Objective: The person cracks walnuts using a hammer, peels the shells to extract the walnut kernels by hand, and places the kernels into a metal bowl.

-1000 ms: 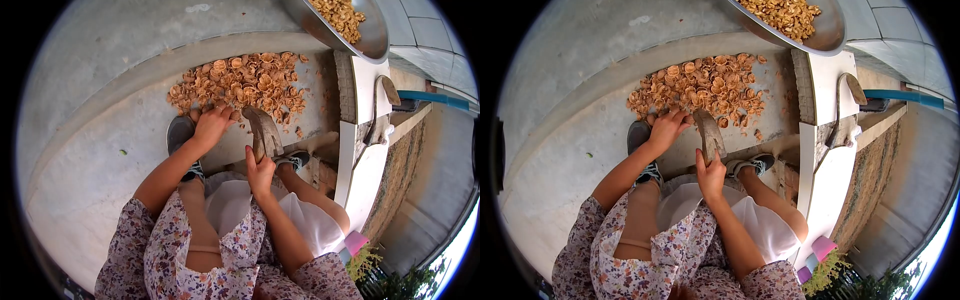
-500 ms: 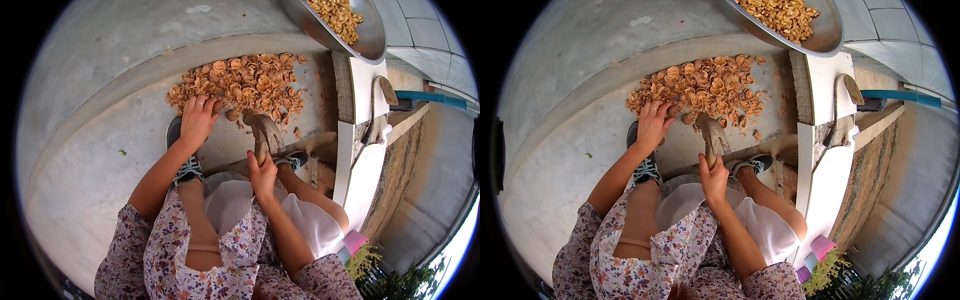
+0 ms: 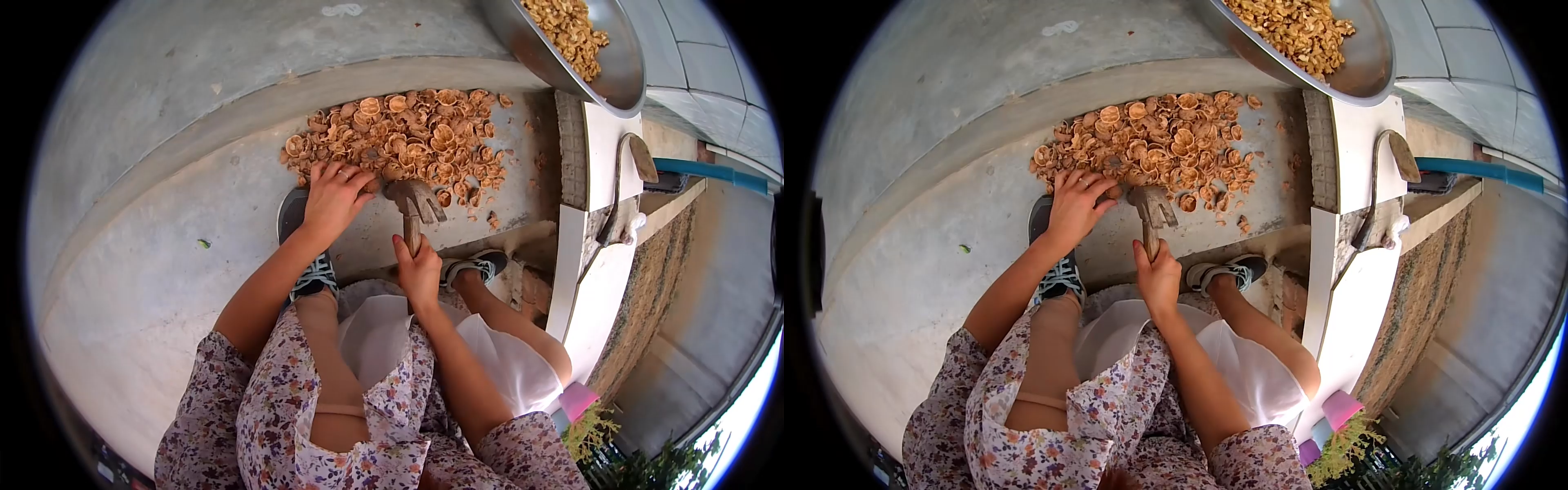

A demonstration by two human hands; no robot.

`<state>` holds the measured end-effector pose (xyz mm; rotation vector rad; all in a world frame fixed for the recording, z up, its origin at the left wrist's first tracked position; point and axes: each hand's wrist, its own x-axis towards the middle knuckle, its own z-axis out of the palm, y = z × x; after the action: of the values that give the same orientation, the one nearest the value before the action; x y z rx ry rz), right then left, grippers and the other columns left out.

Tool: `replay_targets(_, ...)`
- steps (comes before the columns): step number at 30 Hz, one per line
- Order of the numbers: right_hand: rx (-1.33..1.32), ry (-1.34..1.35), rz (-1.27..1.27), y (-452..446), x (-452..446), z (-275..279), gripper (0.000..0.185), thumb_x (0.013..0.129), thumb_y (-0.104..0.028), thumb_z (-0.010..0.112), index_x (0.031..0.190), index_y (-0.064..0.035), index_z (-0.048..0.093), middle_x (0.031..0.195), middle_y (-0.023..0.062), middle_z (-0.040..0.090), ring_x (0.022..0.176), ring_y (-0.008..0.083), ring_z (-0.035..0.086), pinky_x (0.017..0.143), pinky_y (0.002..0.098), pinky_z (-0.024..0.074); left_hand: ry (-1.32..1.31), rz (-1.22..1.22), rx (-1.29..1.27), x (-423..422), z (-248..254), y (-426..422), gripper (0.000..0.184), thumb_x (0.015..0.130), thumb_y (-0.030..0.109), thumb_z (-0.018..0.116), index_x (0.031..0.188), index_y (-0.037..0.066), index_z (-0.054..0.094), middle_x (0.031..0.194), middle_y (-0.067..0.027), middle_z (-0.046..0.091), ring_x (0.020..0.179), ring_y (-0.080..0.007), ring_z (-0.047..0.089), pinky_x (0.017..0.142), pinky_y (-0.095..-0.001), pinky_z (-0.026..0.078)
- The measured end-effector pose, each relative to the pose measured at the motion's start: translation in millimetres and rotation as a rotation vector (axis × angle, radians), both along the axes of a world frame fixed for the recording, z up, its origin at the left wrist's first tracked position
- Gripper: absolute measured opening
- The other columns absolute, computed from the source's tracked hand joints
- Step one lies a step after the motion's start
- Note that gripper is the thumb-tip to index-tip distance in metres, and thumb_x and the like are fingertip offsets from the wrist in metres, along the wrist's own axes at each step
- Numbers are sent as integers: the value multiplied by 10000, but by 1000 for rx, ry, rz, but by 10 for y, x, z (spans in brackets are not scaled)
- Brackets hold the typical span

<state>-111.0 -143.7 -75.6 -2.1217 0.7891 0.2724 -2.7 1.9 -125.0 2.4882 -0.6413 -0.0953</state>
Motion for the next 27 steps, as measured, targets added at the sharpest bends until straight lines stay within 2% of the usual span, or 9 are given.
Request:
replay_targets(9,68,19,-8,84,35,206,375,844,-317,630,778,36,523,559,214,552,525,374,587,501,394,453,313,195,-78,47,100,-55,361,645,129,761,989,118,651,954,-40,653,978,-242,549,900,-387,320)
replay_targets(12,83,-112,30,143,0,167,382,842,-316,633,757,38,514,564,229,555,544,392,590,501,408,456,257,180,-120,27,-22,-36,369,625,122,768,977,115,657,950,-37,656,1003,-242,539,906,-391,317)
replay_targets(14,-84,-125,131,132,-45,-112,380,843,-293,650,722,43,521,508,193,503,426,271,537,445,385,410,228,178,-81,10,-23,-29,367,622,131,771,971,112,659,951,-35,656,1013,-241,532,909,-394,316)
replay_targets(16,-113,-106,164,125,28,-50,388,844,-292,649,709,46,516,522,209,515,436,308,543,456,393,412,190,177,-45,53,-14,-33,364,620,140,773,965,109,662,951,-32,656,1022,-239,524,911,-397,315)
replay_targets(19,-85,-162,62,166,-5,55,397,844,-295,651,704,55,527,512,199,506,412,262,517,449,377,404,199,181,-72,10,-14,-27,361,620,160,773,960,104,662,954,-33,655,1036,-236,512,916,-398,315)
replay_targets(21,-11,-99,59,151,-38,125,383,852,-300,627,949,68,591,577,246,552,552,388,592,499,396,457,180,181,-110,11,1,-30,349,628,178,769,951,98,664,937,-30,656,1026,-243,516,914,-395,318)
replay_targets(22,-12,-99,58,136,-43,126,383,852,-300,627,949,68,591,577,246,552,552,388,592,499,396,457,180,180,-110,9,3,-34,349,628,178,769,951,98,664,937,-30,656,1026,-243,516,914,-395,318)
replay_targets(25,-41,-101,123,139,-16,116,404,855,-291,634,961,97,586,527,204,541,477,317,587,478,370,444,226,175,-69,26,19,-22,364,626,185,770,962,99,658,1016,-42,639,1048,-247,501,905,-401,329)
replay_targets(27,15,-149,-26,172,-53,117,385,856,-288,640,884,92,585,505,161,532,441,238,563,461,352,433,50,169,-117,13,58,-30,383,637,188,765,989,100,645,1075,-60,605,1063,-256,481,892,-409,344)
